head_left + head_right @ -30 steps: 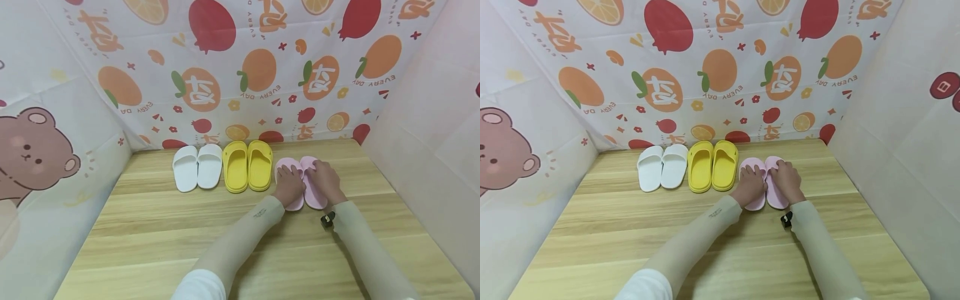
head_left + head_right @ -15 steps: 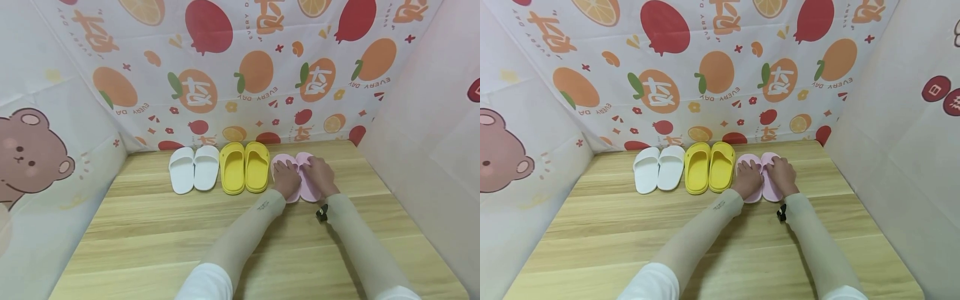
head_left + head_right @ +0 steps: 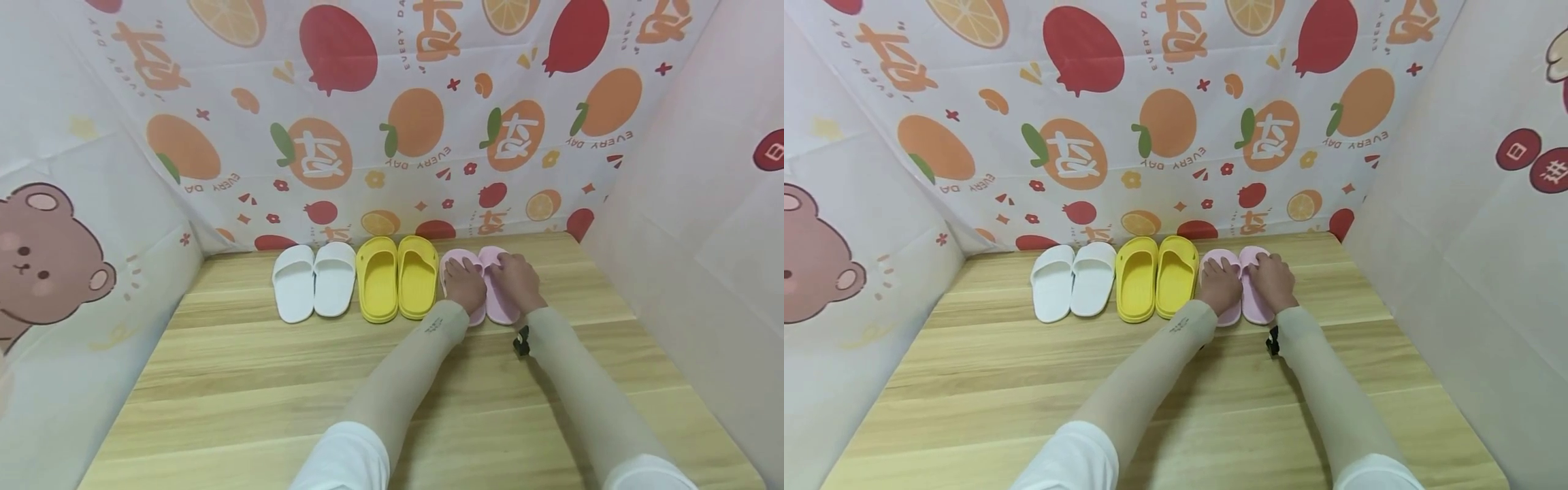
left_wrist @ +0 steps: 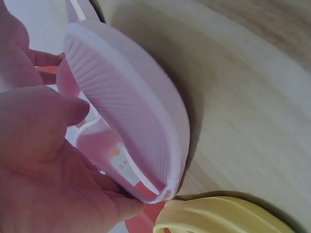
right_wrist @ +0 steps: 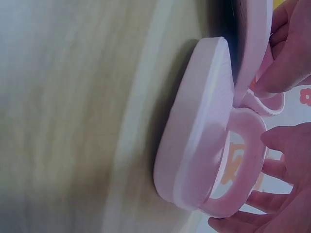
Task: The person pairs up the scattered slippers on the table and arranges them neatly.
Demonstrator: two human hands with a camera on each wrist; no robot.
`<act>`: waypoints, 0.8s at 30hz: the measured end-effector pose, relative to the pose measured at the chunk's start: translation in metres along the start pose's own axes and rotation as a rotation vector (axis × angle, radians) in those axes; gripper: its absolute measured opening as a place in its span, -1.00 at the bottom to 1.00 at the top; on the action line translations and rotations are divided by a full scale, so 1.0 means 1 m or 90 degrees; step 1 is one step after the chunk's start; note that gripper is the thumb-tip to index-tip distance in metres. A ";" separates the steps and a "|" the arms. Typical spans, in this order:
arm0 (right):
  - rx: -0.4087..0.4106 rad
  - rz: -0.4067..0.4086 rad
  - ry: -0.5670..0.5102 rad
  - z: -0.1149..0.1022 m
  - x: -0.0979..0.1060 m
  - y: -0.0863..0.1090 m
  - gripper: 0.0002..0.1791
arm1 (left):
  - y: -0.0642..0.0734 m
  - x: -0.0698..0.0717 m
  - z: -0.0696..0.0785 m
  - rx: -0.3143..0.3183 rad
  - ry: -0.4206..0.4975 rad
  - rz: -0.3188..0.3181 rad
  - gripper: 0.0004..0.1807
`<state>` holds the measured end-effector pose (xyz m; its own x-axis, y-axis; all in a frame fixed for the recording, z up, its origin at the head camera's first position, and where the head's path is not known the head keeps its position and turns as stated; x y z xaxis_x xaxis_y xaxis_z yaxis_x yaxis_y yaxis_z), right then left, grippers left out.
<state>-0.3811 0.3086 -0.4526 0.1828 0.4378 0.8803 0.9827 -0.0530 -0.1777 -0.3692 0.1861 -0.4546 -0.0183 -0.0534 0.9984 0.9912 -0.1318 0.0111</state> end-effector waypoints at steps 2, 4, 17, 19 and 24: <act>0.004 0.005 0.006 -0.001 0.001 -0.002 -0.52 | -0.005 -0.003 0.000 0.009 0.002 -0.008 -0.36; 0.006 0.006 0.008 -0.003 0.002 -0.004 -0.52 | -0.013 -0.009 0.000 0.019 0.006 -0.013 -0.36; 0.003 0.035 0.014 0.000 -0.003 -0.021 -0.53 | -0.027 -0.007 0.000 0.011 0.062 -0.046 -0.25; 0.002 0.035 0.012 0.000 -0.003 -0.023 -0.51 | -0.029 -0.009 0.001 0.001 0.058 -0.041 -0.23; 0.001 0.027 0.002 -0.004 -0.003 -0.028 -0.50 | -0.037 -0.012 0.000 -0.011 0.031 -0.026 -0.16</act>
Point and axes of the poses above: each hand's wrist, its own y-axis away from the middle knuckle, its own x-axis out of the back of the hand, z = x × y, the point moved 10 cm from there along -y, towards the middle knuckle, and after that the axes turned 3 degrees about x, right-handed, at the moved point
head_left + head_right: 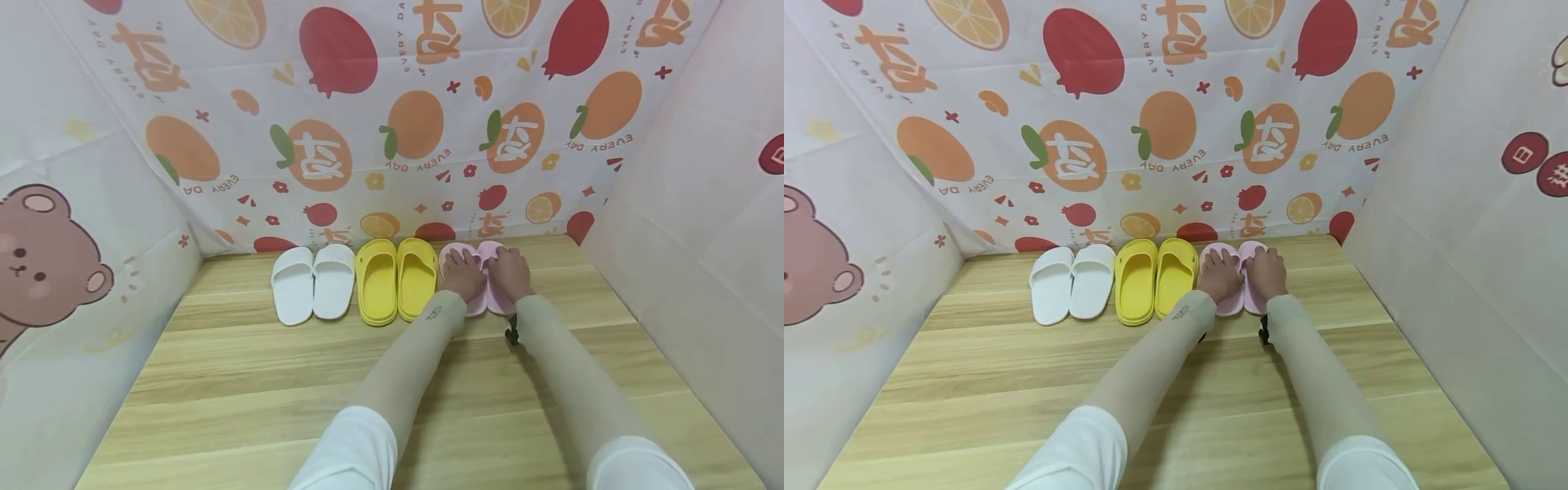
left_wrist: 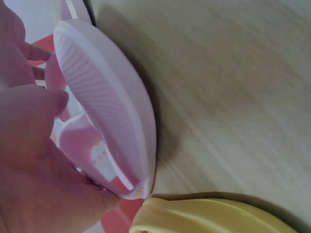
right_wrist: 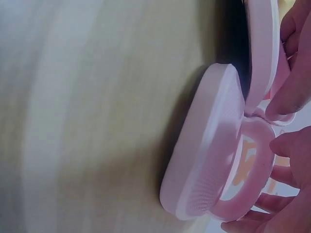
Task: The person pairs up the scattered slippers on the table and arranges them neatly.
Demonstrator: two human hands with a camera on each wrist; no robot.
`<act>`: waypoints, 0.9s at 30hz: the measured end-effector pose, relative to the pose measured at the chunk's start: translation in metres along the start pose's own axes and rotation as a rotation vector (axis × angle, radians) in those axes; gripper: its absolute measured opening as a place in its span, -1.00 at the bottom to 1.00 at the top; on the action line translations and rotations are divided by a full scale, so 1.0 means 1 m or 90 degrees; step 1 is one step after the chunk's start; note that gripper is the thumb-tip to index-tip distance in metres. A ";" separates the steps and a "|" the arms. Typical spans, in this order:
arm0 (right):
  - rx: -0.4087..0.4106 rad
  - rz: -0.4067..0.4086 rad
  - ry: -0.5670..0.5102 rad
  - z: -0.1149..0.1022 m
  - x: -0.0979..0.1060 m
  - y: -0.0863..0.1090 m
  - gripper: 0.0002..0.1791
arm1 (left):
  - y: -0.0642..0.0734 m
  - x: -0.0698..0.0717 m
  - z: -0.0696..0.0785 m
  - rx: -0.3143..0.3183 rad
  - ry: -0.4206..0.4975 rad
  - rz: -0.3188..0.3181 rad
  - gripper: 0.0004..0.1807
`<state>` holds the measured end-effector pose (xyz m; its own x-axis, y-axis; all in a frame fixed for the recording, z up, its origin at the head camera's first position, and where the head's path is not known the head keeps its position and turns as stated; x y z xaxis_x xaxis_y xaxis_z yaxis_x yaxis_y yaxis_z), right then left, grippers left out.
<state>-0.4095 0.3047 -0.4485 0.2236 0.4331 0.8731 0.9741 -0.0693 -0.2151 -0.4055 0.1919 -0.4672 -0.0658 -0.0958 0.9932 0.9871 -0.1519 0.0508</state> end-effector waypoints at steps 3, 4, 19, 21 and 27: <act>-0.001 -0.002 -0.001 -0.001 -0.001 -0.003 -0.51 | -0.003 -0.001 -0.001 -0.003 -0.014 0.005 -0.11; 0.000 -0.001 0.000 -0.001 -0.001 -0.004 -0.51 | -0.004 -0.001 -0.001 -0.005 -0.019 0.005 -0.11; -0.017 -0.026 0.024 0.013 -0.001 -0.007 -0.44 | -0.013 0.004 0.003 -0.065 0.046 0.054 -0.17; -0.020 -0.031 0.029 0.013 0.001 -0.006 -0.41 | -0.011 0.010 0.004 -0.078 0.020 0.074 -0.19; 0.004 -0.019 0.049 0.009 0.013 -0.009 -0.37 | 0.002 0.037 -0.001 -0.119 -0.002 0.092 -0.23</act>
Point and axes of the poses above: each hand's wrist, its own y-axis away from the middle knuckle, its own x-axis out of the back of the hand, z = x × y, the point moved 10 cm from there along -y, towards the middle knuckle, and after that the axes turned 3 degrees about x, right-handed, at the moved point
